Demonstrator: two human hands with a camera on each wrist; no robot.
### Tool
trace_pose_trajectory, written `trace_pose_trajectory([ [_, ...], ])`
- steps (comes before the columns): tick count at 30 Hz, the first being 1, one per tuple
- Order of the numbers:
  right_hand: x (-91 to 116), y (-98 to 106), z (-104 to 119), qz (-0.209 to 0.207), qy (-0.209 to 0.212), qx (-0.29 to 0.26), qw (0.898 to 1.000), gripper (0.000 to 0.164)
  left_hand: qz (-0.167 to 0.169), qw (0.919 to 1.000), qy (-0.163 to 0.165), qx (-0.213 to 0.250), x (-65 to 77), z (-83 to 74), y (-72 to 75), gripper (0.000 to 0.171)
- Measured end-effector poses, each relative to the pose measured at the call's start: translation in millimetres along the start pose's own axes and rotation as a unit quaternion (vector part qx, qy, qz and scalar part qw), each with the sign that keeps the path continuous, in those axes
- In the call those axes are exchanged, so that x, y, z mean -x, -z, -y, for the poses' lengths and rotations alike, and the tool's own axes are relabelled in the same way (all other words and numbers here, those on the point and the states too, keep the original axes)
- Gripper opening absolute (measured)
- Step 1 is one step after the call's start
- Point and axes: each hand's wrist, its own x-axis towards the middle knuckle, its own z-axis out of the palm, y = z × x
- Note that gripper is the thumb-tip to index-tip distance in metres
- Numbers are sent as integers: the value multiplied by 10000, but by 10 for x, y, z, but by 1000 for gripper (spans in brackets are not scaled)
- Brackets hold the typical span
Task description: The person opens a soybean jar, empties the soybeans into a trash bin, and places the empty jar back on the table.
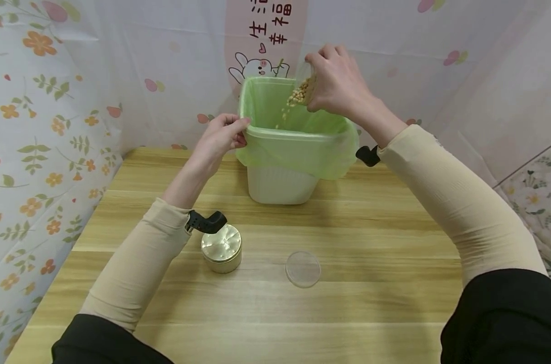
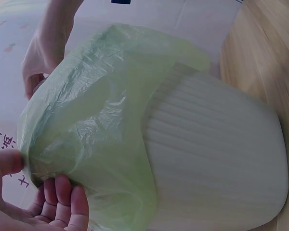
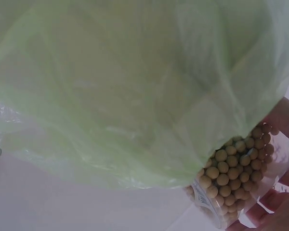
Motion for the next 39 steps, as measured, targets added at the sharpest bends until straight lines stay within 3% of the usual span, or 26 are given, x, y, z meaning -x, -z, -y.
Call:
trace_pose_trajectory([
  [30,-47,20,3,12,23,95,10000,102,11,9999,-30,105,-15,31,-11,32],
  [39,-70,7,21,-74,165,87,9998,100,-23,9999,-68,124,-25,43,6,39],
])
